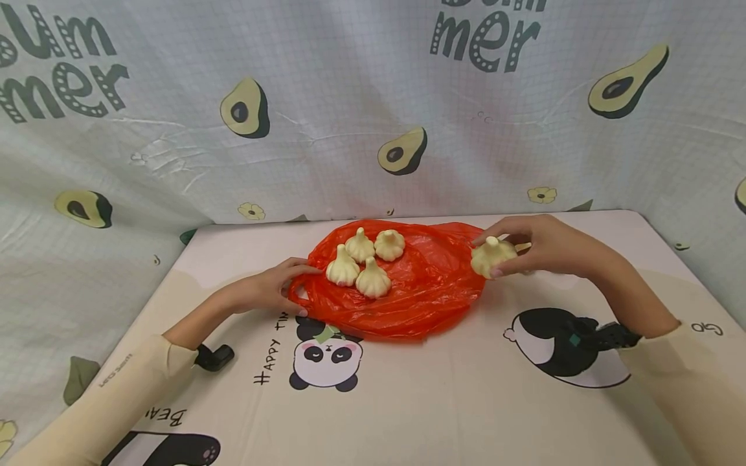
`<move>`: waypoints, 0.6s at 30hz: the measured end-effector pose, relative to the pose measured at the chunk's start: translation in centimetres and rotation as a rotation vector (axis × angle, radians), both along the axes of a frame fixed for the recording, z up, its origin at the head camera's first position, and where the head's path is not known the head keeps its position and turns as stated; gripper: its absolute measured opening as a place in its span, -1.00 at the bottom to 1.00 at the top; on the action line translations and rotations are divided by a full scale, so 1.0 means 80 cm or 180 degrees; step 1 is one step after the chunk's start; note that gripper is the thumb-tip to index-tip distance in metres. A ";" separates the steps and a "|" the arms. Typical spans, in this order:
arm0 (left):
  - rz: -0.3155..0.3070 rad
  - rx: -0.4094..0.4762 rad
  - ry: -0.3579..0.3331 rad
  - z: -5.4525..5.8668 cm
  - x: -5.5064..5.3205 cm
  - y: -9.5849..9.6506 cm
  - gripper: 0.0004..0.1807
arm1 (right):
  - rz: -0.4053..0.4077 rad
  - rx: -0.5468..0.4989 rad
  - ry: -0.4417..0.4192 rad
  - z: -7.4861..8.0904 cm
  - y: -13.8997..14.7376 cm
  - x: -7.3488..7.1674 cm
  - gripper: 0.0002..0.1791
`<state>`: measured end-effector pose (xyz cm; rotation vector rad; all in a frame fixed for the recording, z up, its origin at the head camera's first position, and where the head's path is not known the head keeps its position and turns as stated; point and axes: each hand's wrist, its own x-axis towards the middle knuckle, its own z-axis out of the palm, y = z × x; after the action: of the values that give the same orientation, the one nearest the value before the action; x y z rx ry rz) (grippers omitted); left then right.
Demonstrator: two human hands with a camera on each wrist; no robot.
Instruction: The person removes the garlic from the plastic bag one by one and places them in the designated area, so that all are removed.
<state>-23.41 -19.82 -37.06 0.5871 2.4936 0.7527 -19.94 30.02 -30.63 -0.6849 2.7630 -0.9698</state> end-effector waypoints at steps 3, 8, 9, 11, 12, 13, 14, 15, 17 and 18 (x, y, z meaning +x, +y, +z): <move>0.0005 0.0001 -0.0021 0.001 0.000 0.000 -0.13 | 0.0052 -0.0099 0.0001 -0.001 0.007 0.001 -0.46; -0.0003 0.0008 -0.0005 0.000 -0.001 0.001 -0.13 | 0.0139 -0.0176 -0.0017 -0.004 0.025 0.004 -0.46; -0.0004 0.0008 -0.0004 0.000 -0.001 0.001 -0.14 | 0.0149 -0.0180 -0.0026 -0.005 0.029 0.004 -0.46; -0.0007 0.0002 0.0000 0.000 -0.002 0.001 -0.13 | 0.0103 -0.0154 -0.0030 -0.007 0.037 0.006 -0.45; 0.0000 -0.0005 -0.0009 0.000 -0.001 0.001 -0.13 | 0.0078 -0.0141 -0.0031 -0.009 0.040 0.007 -0.44; -0.0004 -0.0008 -0.0005 0.000 -0.001 0.000 -0.13 | 0.0043 -0.0130 -0.0033 -0.010 0.044 0.008 -0.44; 0.0005 -0.0014 -0.0006 0.000 -0.001 0.000 -0.13 | -0.0007 -0.0113 -0.0028 -0.011 0.048 0.009 -0.44; 0.0014 -0.0020 -0.0010 0.000 -0.001 0.000 -0.13 | -0.0073 -0.0091 -0.0015 -0.012 0.052 0.011 -0.43; 0.0031 -0.0035 -0.0013 0.000 -0.001 0.000 -0.13 | -0.0234 -0.0030 0.0016 -0.014 0.060 0.014 -0.43; 0.0026 -0.0038 -0.0014 0.000 -0.001 0.001 -0.13 | -0.0301 -0.0016 0.0022 -0.015 0.064 0.016 -0.43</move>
<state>-23.50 -19.77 -37.02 0.5707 2.4962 0.7409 -18.66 35.14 -31.82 -0.5636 2.8228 -0.9943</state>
